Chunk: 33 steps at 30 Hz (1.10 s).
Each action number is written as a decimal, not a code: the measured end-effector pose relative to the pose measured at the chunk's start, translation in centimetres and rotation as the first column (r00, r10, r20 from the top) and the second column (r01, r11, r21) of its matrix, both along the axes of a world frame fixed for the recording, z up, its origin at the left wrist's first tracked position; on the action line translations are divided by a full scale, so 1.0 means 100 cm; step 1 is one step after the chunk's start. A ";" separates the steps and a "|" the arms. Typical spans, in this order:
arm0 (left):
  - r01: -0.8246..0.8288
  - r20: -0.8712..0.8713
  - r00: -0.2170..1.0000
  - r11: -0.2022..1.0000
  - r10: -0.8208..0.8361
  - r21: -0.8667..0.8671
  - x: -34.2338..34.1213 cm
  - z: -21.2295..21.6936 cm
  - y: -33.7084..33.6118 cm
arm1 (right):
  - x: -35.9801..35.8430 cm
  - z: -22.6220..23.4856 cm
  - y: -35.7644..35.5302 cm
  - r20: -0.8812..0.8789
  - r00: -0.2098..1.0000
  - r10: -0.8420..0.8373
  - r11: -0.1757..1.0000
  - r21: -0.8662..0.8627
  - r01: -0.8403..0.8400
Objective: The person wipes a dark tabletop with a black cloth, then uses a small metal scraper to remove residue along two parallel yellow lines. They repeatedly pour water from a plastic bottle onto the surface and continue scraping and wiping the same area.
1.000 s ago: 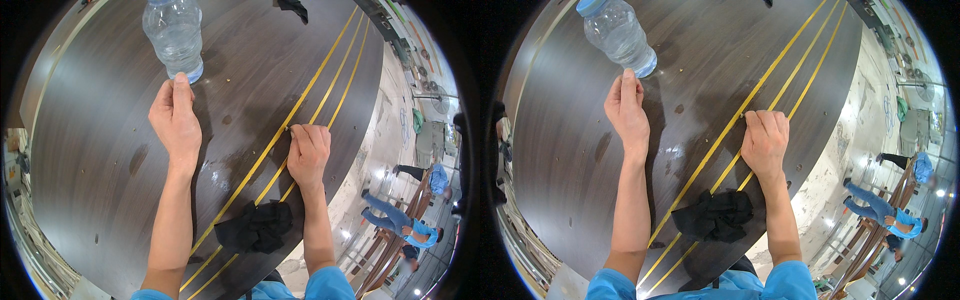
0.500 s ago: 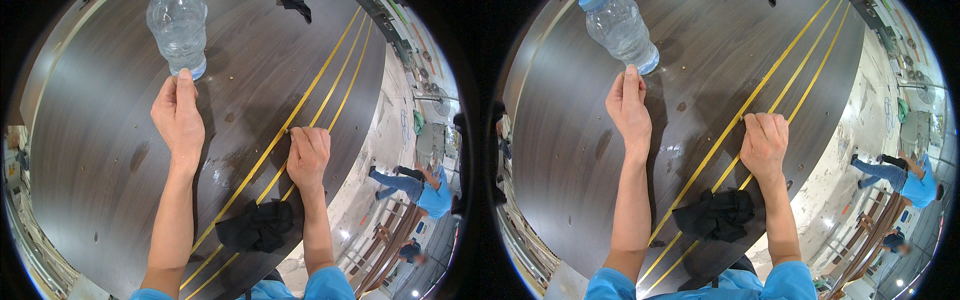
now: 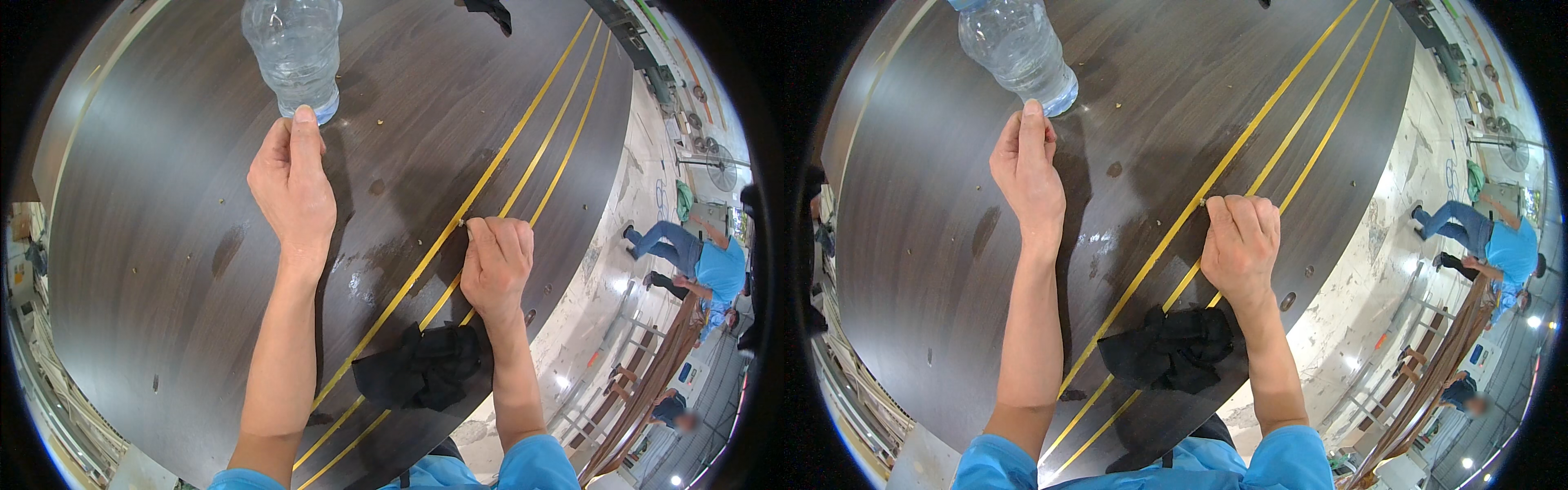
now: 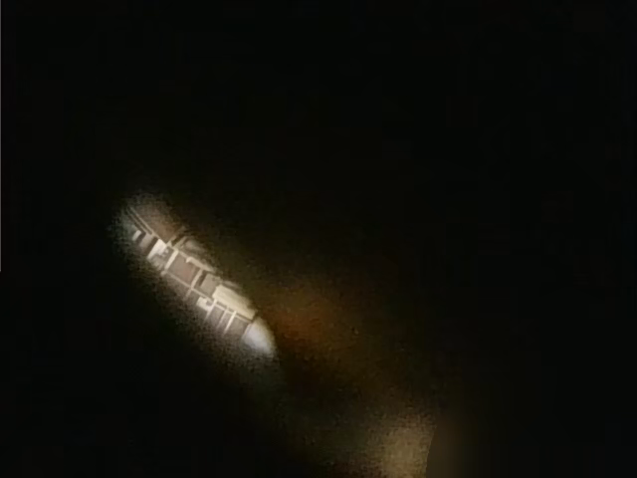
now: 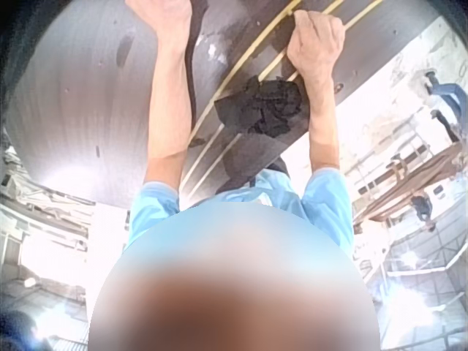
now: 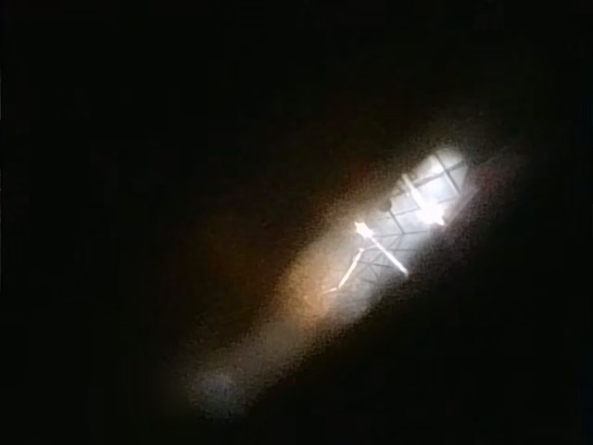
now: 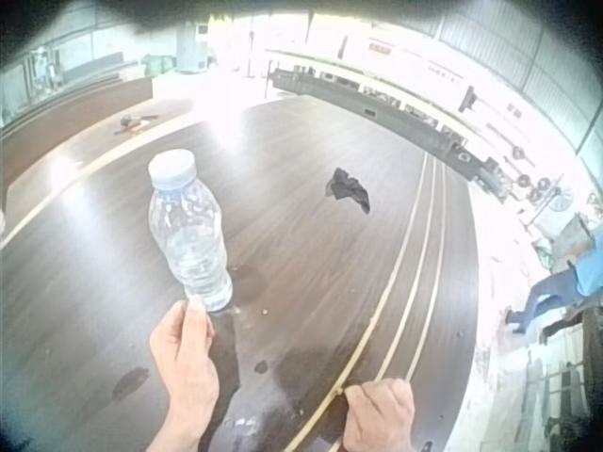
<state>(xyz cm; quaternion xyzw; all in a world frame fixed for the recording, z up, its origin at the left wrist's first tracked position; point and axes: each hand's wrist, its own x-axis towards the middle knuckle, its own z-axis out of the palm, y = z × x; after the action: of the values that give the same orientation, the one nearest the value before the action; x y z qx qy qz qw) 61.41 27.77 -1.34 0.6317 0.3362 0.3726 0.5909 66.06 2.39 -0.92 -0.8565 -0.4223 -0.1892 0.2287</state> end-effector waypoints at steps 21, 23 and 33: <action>-0.003 -0.033 0.999 1.000 0.003 0.011 0.000 -0.002 0.001 | -0.017 0.000 0.000 -0.008 0.999 0.050 0.999 0.010 -0.050; -0.002 -0.039 0.999 1.000 0.003 0.026 0.000 -0.001 0.001 | -0.018 0.002 -0.001 -0.010 0.998 0.063 0.998 -0.012 -0.063; -0.001 -0.031 1.000 1.000 0.001 0.021 0.000 0.001 0.000 | -0.017 -0.004 0.001 0.051 0.992 -0.113 0.993 0.050 0.110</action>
<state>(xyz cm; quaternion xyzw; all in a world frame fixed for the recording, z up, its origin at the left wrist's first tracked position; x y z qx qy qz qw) 61.41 27.80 -1.21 0.6434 0.3419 0.3664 0.5787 64.39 2.47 -1.31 -0.8678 -0.3752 -0.2344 0.2265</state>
